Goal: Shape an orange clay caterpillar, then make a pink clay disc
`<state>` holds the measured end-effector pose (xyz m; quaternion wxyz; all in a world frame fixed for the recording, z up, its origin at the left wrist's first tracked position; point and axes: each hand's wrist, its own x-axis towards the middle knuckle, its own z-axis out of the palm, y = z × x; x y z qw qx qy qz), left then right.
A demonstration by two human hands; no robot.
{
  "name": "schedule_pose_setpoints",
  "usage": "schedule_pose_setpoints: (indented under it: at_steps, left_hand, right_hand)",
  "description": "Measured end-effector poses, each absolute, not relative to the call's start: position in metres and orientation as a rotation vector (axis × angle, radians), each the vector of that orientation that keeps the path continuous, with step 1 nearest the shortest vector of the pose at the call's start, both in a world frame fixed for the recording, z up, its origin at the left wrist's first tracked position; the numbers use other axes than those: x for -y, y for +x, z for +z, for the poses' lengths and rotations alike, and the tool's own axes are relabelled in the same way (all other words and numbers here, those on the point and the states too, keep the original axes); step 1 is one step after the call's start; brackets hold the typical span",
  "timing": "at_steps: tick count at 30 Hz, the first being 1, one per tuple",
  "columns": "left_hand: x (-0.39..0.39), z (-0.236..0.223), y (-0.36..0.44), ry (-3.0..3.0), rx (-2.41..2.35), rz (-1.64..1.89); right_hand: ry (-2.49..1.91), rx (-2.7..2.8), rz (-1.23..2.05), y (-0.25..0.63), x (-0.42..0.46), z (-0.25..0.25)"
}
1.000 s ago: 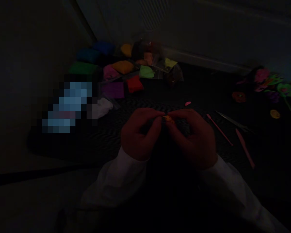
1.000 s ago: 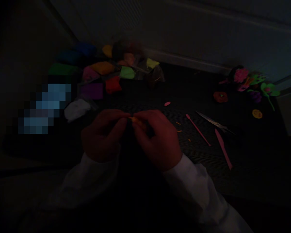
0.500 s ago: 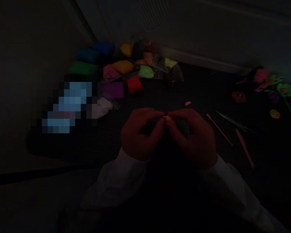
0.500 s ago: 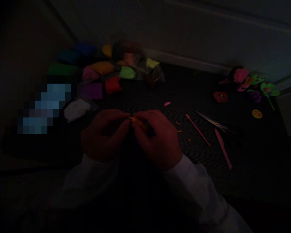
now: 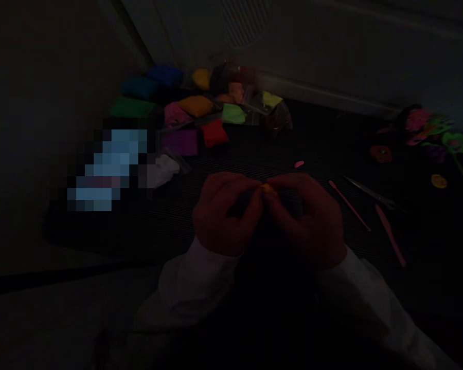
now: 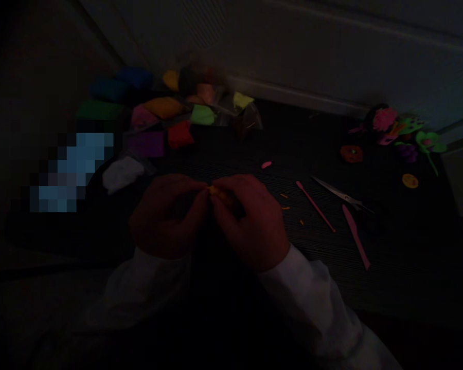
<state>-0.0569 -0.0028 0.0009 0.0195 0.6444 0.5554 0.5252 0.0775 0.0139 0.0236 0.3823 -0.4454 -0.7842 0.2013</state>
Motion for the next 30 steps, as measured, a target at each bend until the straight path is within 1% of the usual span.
schedule_pose_setpoints:
  at_steps: [21,30]
  left_hand:
    - [0.0022,0.0013,-0.0564,2.091,-1.752,1.637]
    - [0.0043,0.0016,-0.0574,2.030,-1.741,1.610]
  right_hand:
    - [-1.125,2.011,0.489,0.0766,-0.0141,0.0231]
    - [-1.148,1.999,0.496,0.0767,-0.0138,0.0234]
